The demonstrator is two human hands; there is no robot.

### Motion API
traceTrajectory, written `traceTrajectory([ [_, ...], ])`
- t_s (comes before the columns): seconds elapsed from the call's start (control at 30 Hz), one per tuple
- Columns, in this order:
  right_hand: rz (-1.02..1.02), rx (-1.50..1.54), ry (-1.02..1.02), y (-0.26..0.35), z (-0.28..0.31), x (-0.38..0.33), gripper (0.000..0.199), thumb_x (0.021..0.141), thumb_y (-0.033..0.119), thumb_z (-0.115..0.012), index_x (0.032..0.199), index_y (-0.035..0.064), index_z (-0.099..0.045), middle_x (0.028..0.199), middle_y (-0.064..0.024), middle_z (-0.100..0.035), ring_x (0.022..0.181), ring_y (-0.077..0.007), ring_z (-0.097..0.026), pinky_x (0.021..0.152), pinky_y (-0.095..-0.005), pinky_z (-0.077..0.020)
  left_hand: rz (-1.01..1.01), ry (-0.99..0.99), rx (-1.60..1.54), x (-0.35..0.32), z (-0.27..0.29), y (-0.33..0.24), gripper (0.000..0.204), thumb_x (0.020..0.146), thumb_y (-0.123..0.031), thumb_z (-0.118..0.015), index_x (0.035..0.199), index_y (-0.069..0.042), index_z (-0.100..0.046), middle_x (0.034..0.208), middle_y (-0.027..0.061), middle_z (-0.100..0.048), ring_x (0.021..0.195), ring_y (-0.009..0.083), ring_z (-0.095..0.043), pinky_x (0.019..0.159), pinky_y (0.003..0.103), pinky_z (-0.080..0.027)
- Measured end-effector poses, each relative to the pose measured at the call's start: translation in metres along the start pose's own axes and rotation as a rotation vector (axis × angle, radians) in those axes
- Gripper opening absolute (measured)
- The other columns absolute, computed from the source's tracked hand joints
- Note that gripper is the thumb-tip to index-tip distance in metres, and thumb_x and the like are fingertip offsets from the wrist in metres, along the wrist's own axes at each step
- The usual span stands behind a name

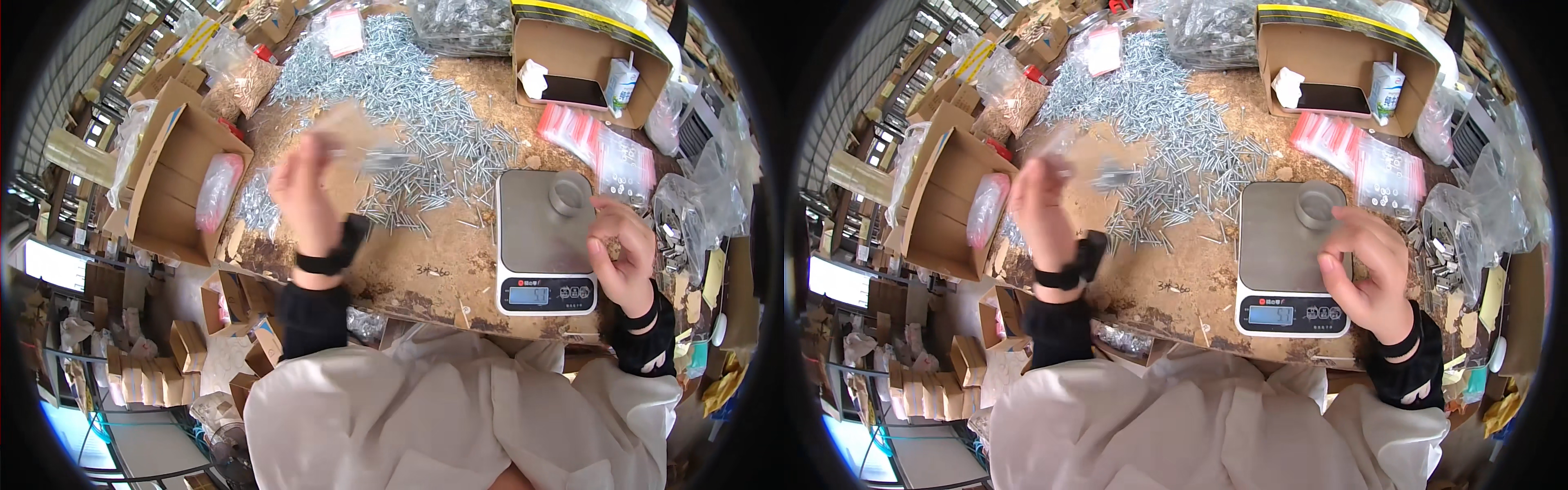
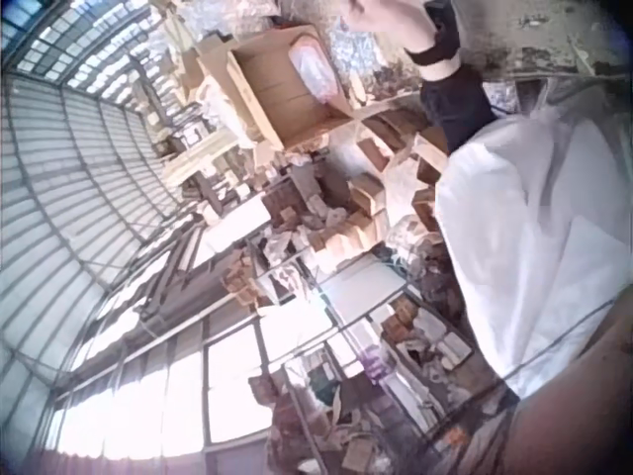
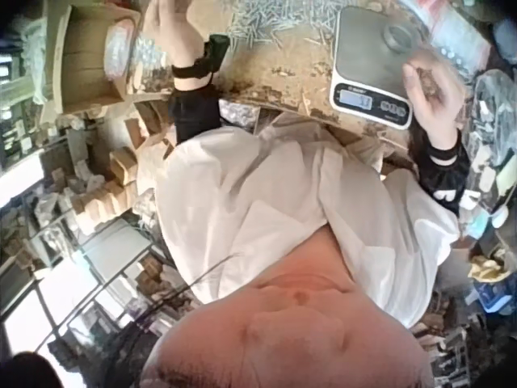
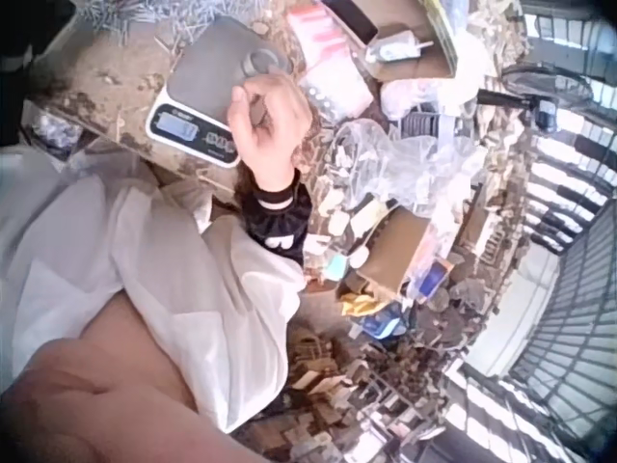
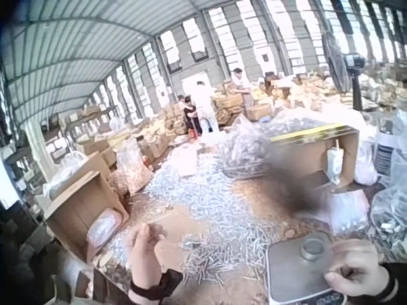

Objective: The person repeatedly scoops nails from a large pile on a table and places them onto a digital scale. After weighing, the nails are transferred into small plastic bags, which are then sealed and set aside. The process is repeated multiple times throughout the clip.

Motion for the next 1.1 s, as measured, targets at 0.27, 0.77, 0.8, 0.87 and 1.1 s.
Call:
traceTrajectory([
  [0.27, 0.104, -0.034, -0.006, 0.009, -0.005, 0.000, 0.009, 0.077, 0.003, -0.069, 0.077, 0.0064, -0.061, 0.065, -0.0004, -0.057, 0.057, -0.0214, -0.058, 0.088, -0.0450, -0.0550, -0.116, 0.011, 0.638, 0.072, 0.149, 0.019, 0.028, 0.088, -0.015, -0.077, 0.112, 0.000, -0.072, 0.100, 0.0065, -0.073, 0.088, 0.0142, -0.064, 0.085, 0.030, -0.050],
  [0.77, 0.068, -0.072, -0.009, -0.010, -0.003, 0.002, 0.010, 0.079, 0.004, -0.070, 0.078, 0.0064, -0.061, 0.062, -0.0040, -0.055, 0.056, -0.0223, -0.057, 0.053, -0.0344, -0.0437, -0.022, 0.842, 1.343, -0.020, -0.143, 0.134, 0.059, 0.073, -0.041, -0.078, 0.121, -0.008, -0.064, 0.117, 0.0159, -0.062, 0.105, 0.0339, -0.064, 0.094, 0.054, -0.045],
  [0.8, 0.066, -0.077, -0.004, -0.010, -0.003, 0.002, 0.010, 0.079, 0.004, -0.070, 0.078, 0.0065, -0.061, 0.062, -0.0040, -0.055, 0.056, -0.0227, -0.057, 0.053, -0.0347, -0.0437, -0.019, 0.850, 1.337, -0.020, -0.145, 0.135, 0.059, 0.072, -0.040, -0.079, 0.120, -0.010, -0.064, 0.118, 0.0150, -0.062, 0.105, 0.0331, -0.065, 0.094, 0.056, -0.044],
  [0.87, 0.064, -0.099, 0.020, -0.011, -0.001, 0.002, 0.010, 0.080, 0.007, -0.071, 0.078, 0.0070, -0.061, 0.062, -0.0041, -0.055, 0.057, -0.0244, -0.057, 0.054, -0.0356, -0.0445, -0.013, 0.869, 1.325, -0.020, -0.145, 0.136, 0.058, 0.070, -0.040, -0.079, 0.119, -0.013, -0.064, 0.118, 0.0132, -0.060, 0.105, 0.0315, -0.065, 0.094, 0.059, -0.040],
  [1.1, 0.080, -0.130, 0.062, -0.008, -0.006, 0.000, 0.010, 0.081, 0.009, -0.071, 0.078, 0.0072, -0.062, 0.067, -0.0057, -0.058, 0.060, -0.0262, -0.058, 0.056, -0.0369, -0.0465, -0.098, 0.934, 1.156, -0.023, -0.130, 0.140, 0.032, 0.075, -0.021, -0.078, 0.103, -0.010, -0.066, 0.104, 0.0118, -0.064, 0.095, 0.0334, -0.066, 0.085, 0.050, -0.047],
])
Point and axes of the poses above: each hand's wrist, its own x-axis towards the middle knuckle, its own z-axis out of the back of the hand, y = z × x, the point moved 7 cm from there along x, towards the middle knuckle
